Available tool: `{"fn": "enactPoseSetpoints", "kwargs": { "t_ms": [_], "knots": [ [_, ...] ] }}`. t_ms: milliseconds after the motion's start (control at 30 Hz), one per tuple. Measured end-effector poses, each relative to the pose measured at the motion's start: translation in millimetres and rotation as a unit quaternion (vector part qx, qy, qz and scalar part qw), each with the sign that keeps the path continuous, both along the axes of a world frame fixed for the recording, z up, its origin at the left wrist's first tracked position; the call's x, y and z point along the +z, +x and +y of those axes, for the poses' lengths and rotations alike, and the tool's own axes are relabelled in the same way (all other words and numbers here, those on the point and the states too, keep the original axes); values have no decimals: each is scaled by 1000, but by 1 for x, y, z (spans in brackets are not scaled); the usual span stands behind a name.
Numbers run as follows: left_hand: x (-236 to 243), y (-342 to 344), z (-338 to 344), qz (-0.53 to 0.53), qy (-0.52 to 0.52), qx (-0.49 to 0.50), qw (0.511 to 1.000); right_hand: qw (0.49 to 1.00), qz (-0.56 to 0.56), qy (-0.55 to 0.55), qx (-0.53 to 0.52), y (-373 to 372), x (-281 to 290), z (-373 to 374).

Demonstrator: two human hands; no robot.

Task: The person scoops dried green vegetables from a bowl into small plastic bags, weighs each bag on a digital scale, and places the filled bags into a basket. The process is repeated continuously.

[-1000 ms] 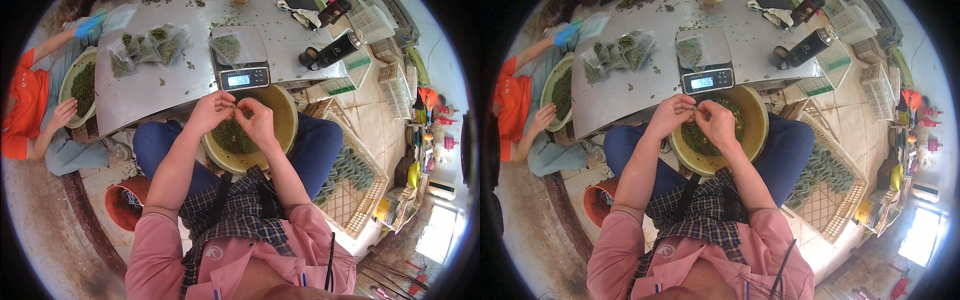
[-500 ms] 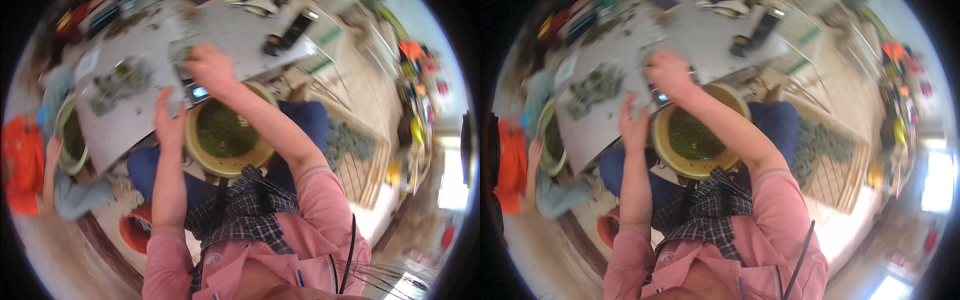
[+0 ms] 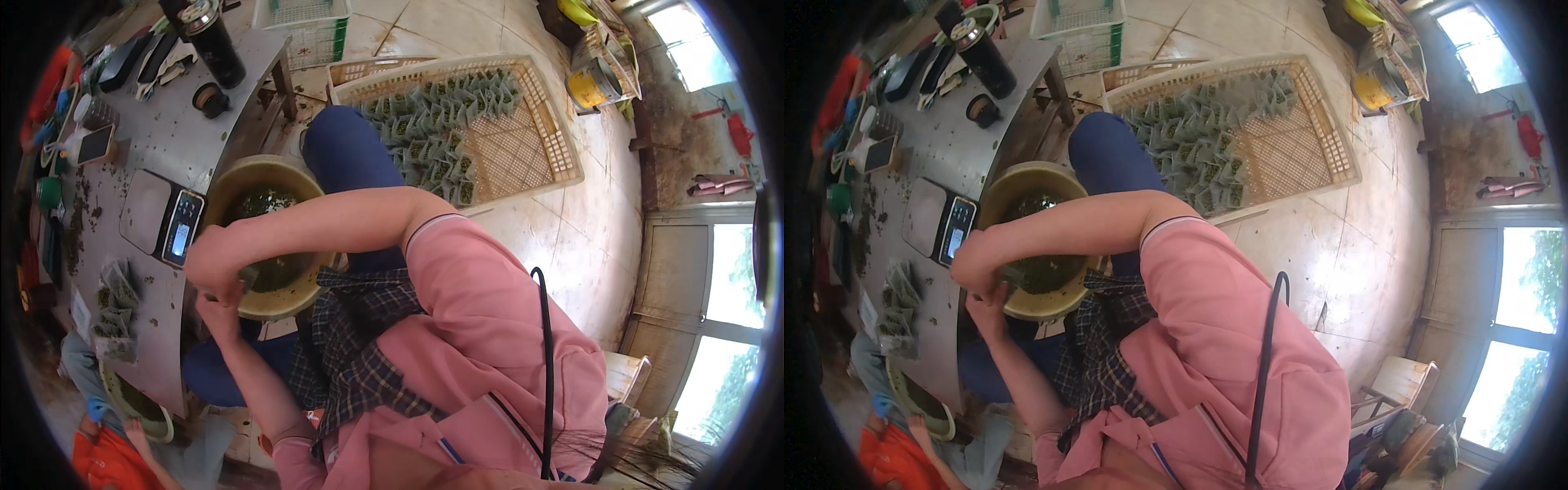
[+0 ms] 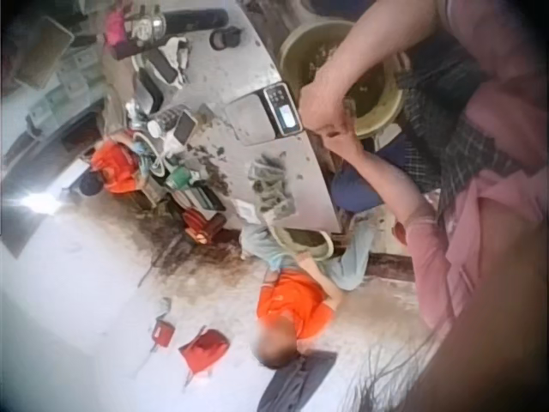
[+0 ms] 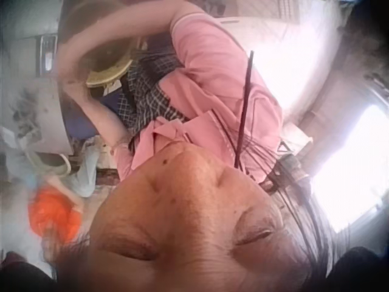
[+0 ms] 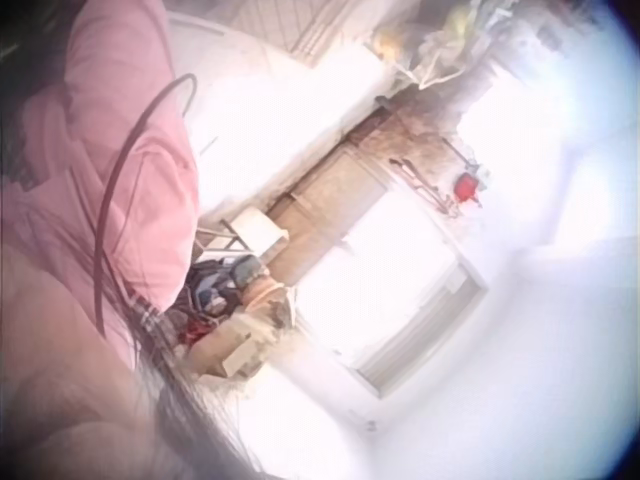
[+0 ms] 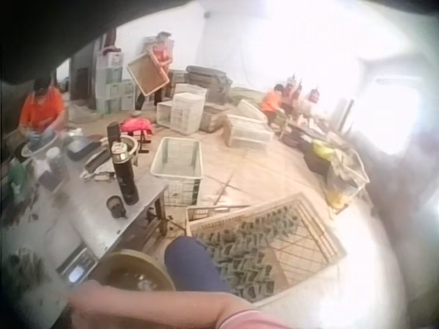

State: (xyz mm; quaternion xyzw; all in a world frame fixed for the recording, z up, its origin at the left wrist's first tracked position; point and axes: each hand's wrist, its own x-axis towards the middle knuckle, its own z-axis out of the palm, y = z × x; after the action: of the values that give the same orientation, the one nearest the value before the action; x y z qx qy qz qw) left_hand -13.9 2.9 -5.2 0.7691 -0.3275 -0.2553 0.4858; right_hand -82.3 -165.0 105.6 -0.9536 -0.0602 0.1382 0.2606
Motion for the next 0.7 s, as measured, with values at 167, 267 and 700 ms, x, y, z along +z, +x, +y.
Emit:
{"fn": "enactPoseSetpoints", "kwargs": {
  "t_ms": [167,267,700],
  "knots": [
    [-21,-11,4,12,-35,41,998,994,-59,-18,-96,-28,1,7],
    [-12,-20,-5,-27,-37,34,998,988,-98,-15,-118,-52,-12,12],
    [101,-114,-117,-29,-129,-214,968,845,-341,21,-412,-225,6,-45]
  ]
}}
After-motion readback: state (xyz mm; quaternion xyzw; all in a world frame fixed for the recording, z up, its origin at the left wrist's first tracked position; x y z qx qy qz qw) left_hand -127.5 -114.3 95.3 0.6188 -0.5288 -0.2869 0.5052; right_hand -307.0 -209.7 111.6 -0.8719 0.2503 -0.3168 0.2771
